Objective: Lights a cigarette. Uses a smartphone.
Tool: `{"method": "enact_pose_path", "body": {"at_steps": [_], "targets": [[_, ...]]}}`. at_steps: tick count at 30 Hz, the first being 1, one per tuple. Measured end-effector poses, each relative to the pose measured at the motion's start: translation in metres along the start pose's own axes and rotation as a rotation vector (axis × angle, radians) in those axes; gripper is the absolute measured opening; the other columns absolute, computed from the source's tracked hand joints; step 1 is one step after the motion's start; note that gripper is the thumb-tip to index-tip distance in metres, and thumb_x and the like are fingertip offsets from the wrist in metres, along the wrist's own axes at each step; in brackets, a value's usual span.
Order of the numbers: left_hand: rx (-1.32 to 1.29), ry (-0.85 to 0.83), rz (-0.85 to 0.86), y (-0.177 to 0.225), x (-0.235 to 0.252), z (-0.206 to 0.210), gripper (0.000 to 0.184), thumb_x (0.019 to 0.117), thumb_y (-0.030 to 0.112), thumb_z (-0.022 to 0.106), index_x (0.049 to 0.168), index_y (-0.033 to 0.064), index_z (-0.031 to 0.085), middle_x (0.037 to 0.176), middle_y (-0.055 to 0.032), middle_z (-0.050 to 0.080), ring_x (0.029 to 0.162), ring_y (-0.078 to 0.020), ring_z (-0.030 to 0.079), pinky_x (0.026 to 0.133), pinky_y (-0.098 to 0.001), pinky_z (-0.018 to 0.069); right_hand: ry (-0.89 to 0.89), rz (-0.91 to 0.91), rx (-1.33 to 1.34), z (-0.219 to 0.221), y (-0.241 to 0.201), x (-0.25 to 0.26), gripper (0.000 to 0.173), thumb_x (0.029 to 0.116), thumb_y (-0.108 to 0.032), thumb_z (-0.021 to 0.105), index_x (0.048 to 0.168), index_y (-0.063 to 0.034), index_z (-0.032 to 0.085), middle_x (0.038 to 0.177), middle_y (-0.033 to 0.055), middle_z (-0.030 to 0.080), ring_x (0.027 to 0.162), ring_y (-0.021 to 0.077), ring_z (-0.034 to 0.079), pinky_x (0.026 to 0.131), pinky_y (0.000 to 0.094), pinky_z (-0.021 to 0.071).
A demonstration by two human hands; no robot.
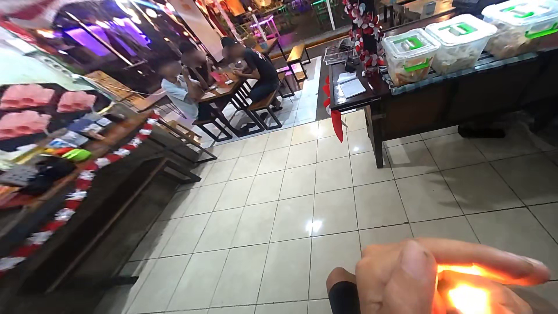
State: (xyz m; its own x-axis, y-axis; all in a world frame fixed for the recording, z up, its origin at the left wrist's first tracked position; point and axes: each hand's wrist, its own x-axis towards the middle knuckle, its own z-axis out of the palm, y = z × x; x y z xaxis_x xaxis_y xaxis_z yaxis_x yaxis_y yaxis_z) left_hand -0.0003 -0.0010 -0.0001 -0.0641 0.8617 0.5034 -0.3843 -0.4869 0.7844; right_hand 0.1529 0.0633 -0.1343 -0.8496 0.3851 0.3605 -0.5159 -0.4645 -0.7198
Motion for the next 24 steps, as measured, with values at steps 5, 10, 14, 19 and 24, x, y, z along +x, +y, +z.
{"method": "enact_pose_path", "body": {"at_steps": [5,10,14,19,24], "targets": [[-0.009,0.020,0.025,-0.004,-0.001,-0.001,0.071,0.1108,0.040,0.024,0.107,-0.0167,0.066,0.097,-0.0274,0.073,0.084,-0.0254,0.074,0.075,-0.0340,0.0621,-0.040,-0.195,-0.399,-0.015,-0.001,0.004,0.040,0.1018,-0.045,0.055,0.118,-0.0108,0.068,0.100,0.0041,0.069,0.094,0.0112,0.066,0.082,0.0273,0.0552],[-0.013,0.030,0.022,-0.005,-0.001,-0.001,0.071,0.1108,0.042,0.025,0.109,-0.0153,0.067,0.096,-0.0258,0.073,0.084,-0.0242,0.074,0.076,-0.0338,0.0620,-0.075,-0.296,-0.323,0.001,0.005,0.026,0.050,0.1011,-0.049,0.054,0.120,-0.0036,0.064,0.097,0.0014,0.066,0.084,0.0027,0.061,0.075,0.0189,0.0508],[-0.031,0.016,-0.006,-0.006,-0.001,-0.002,0.071,0.1107,0.043,0.026,0.111,-0.0144,0.067,0.099,-0.0255,0.073,0.085,-0.0232,0.074,0.074,-0.0314,0.0613,-0.105,-0.507,-0.286,0.023,0.004,0.051,0.041,0.1072,-0.036,0.047,0.134,-0.0084,0.059,0.120,0.0030,0.066,0.096,-0.0003,0.061,0.085,0.0166,0.0501],[-0.025,0.008,0.002,-0.006,-0.001,-0.001,0.072,0.1107,0.043,0.024,0.110,-0.0156,0.066,0.099,-0.0268,0.073,0.086,-0.0248,0.074,0.077,-0.0336,0.0616,-0.190,-0.326,-0.362,0.004,-0.013,0.034,0.039,0.1057,-0.036,0.051,0.131,-0.0070,0.061,0.115,0.0013,0.068,0.100,0.0015,0.062,0.087,0.0187,0.0513],[-0.060,0.013,-0.016,-0.008,-0.002,-0.001,0.073,0.1104,0.044,0.024,0.110,-0.0151,0.067,0.099,-0.0263,0.072,0.084,-0.0217,0.073,0.073,-0.0304,0.0602,-0.115,-0.395,-0.320,0.027,-0.012,0.049,0.039,0.1080,-0.038,0.049,0.135,-0.0115,0.059,0.119,-0.0015,0.067,0.103,-0.0038,0.062,0.093,0.0147,0.0492]]}}
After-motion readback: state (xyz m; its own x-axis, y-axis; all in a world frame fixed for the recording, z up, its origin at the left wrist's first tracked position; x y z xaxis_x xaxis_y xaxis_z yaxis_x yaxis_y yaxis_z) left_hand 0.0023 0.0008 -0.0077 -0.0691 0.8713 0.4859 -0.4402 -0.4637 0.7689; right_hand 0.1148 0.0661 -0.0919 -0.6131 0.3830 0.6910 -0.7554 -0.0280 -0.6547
